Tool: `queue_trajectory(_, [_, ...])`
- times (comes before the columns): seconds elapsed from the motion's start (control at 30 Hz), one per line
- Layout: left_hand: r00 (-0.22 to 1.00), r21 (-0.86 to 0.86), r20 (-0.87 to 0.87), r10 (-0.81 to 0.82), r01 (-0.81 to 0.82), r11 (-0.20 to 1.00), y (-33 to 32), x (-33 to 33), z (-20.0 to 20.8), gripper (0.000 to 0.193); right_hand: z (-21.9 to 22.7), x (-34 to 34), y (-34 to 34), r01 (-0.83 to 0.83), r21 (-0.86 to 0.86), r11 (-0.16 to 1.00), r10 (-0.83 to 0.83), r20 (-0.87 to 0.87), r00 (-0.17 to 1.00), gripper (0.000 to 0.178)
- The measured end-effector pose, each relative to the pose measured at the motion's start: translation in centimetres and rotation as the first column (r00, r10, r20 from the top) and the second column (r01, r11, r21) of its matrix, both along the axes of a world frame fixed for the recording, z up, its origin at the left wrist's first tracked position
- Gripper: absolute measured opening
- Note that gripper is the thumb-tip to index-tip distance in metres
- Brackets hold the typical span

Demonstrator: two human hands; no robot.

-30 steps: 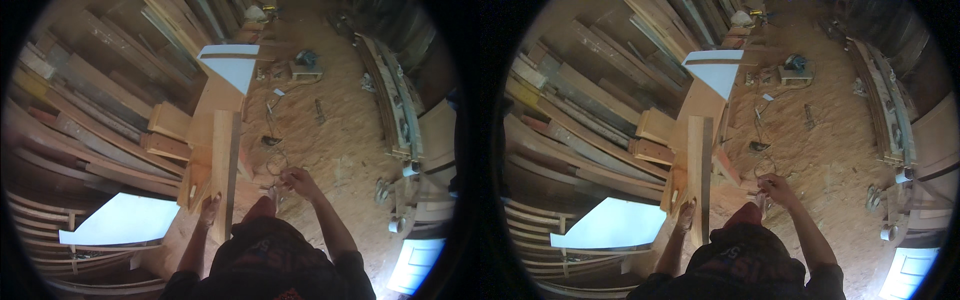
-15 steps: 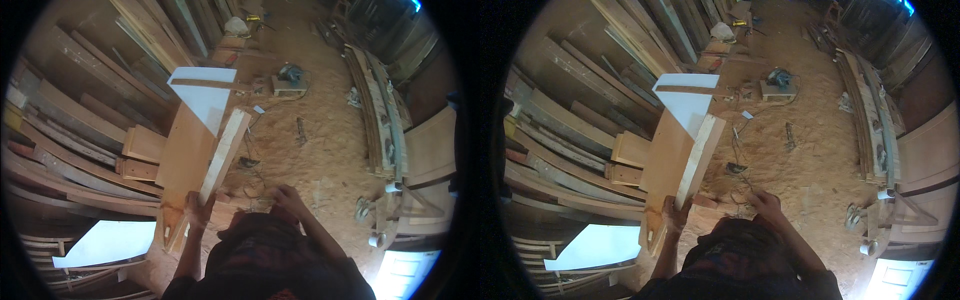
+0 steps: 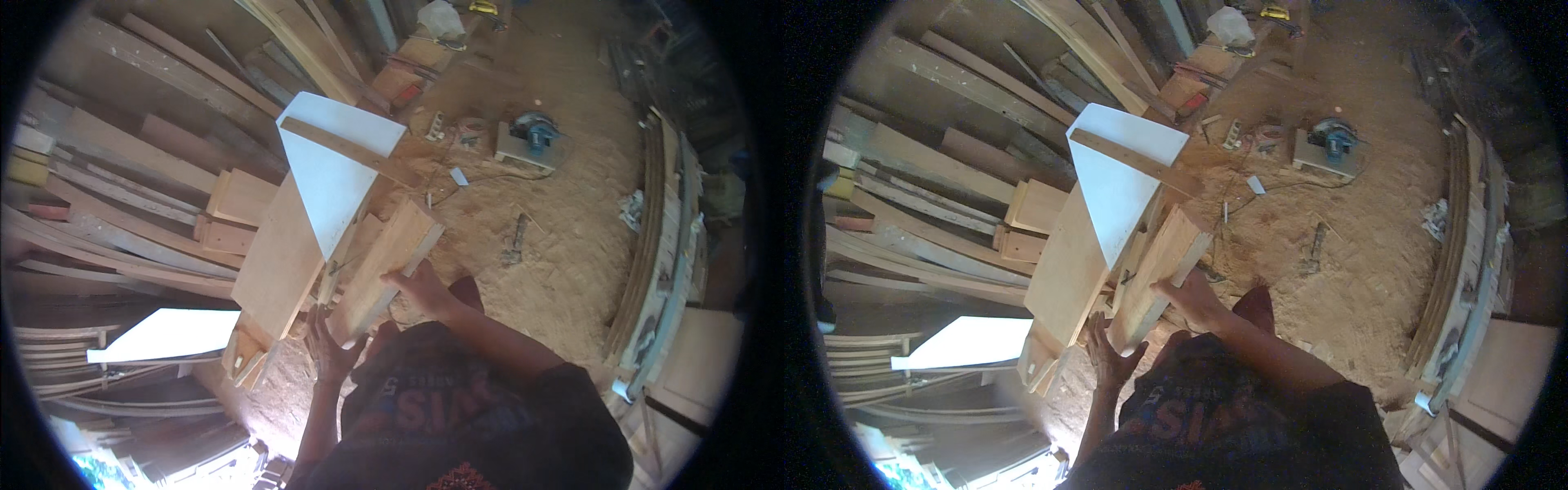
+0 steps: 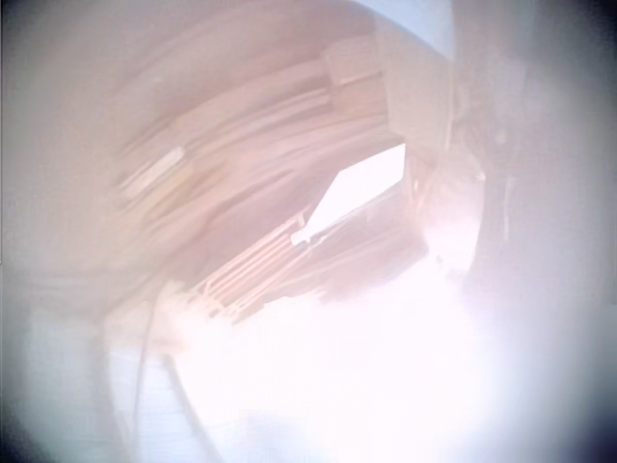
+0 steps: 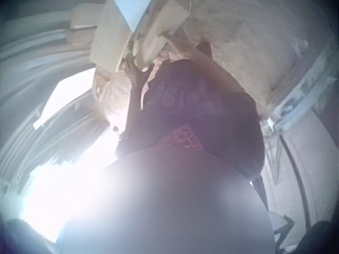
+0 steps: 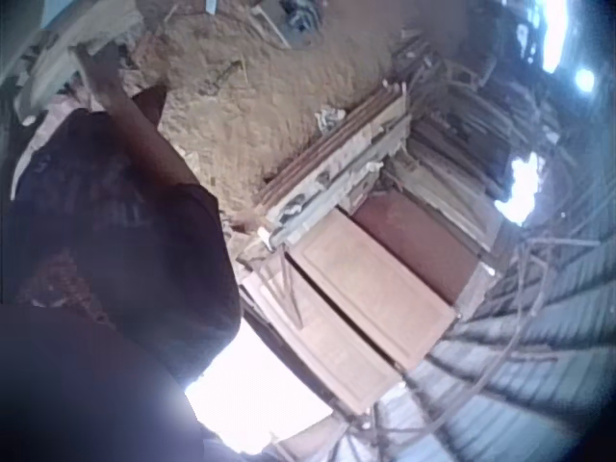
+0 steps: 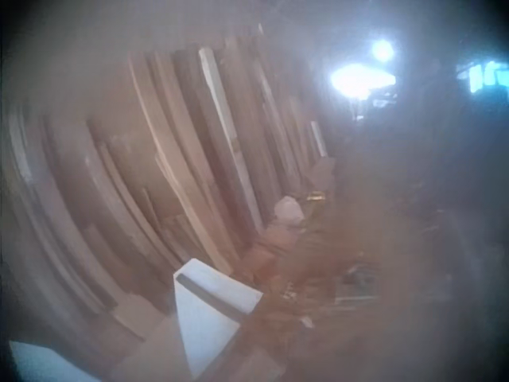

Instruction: The person assembles a wooden structure by placing a white board on a wooden frame, aligning a wooden strip, and securing it with a nail gun. They also use a circular saw to cut a piece of wood and measure it with a ruler.

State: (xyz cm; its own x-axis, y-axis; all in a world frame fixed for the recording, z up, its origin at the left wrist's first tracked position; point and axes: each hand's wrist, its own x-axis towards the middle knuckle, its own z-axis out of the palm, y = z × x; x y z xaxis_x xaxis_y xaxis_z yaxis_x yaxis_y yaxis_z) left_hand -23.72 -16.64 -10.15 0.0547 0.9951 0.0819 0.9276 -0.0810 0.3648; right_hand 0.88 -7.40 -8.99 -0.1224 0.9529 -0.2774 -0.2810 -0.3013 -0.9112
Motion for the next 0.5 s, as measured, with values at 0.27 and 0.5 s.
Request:
queue_trajectory(0.27, [0.978, -0.044, 0.058, 0.200, -0.198, 0.979, 3.1, 3.6, 4.1, 0.107, 1.2, 3.0, 7.0, -0.317, 0.001, 0.948, 0.308, -0.245, 0.919, 0.050])
queue_trajectory(0.5, [0.960, 0.061, -0.084, 0.267, -0.262, 0.963, 7.1, -0.2, 4.0, 0.099, 0.0, 3.7, 13.2, -0.246, -0.069, 0.967, 0.240, -0.088, 0.967, 0.050])
